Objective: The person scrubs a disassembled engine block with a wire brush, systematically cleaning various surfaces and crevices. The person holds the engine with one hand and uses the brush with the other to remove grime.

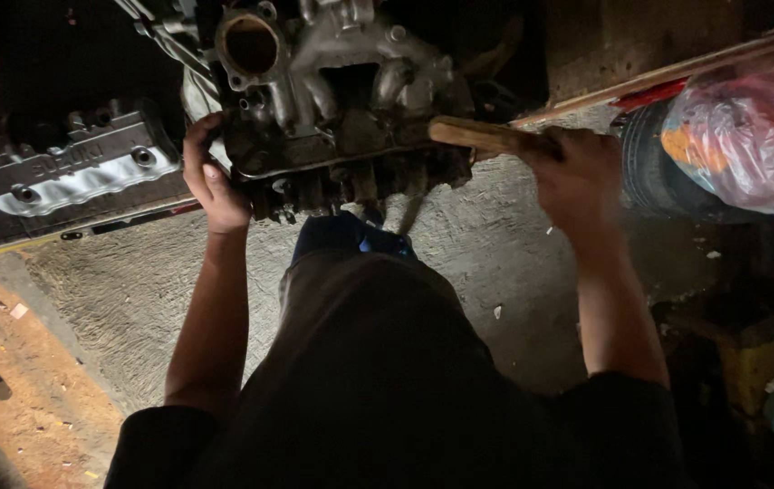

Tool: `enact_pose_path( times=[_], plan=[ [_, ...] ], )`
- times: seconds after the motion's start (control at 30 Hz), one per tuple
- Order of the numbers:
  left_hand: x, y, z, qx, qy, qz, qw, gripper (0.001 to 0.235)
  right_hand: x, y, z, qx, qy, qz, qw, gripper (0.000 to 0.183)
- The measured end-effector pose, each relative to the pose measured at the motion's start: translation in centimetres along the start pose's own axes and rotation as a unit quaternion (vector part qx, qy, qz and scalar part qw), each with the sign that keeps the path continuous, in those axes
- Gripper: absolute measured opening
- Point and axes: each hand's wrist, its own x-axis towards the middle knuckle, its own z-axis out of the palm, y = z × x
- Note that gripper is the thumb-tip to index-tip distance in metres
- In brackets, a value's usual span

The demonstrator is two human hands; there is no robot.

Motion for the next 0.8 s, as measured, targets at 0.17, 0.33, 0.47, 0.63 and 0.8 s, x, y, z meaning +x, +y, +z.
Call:
enact_pose_path(
  times=[0.17, 0.33, 0.47, 0.63, 0.8],
  plan=[
    [0.0, 0.1, 0.0, 0.029, 0.001, 0.009, 1.0, 0.08, -0.3, 1.6, -0.2, 0.081, 0.063, 0.037, 0.994, 0.004],
    [0.4, 0.4, 0.0, 0.027, -0.009, 0.016, 0.999, 0.077, 0.9, -2.0, 1.0, 0.126, 0.02, 0.011, 0.992, 0.004],
    [0.5, 0.5, 0.1, 0.033, -0.008, 0.017, 0.999, 0.078, 1.6, -2.0, 1.3, 0.092, 0.03, -0.008, 0.995, 0.019],
    [0.6, 0.6, 0.2, 0.021, -0.01, 0.018, 1.0, 0.078, 0.6, 1.5, -0.1, 0.115, 0.042, 0.007, 0.992, 0.004],
    [0.3, 0.4, 0.1, 0.025, 0.0, 0.027, 0.999, 0.077, 0.5, 2.0, -0.9, 0.084, 0.095, 0.034, 0.991, 0.017]
  ],
)
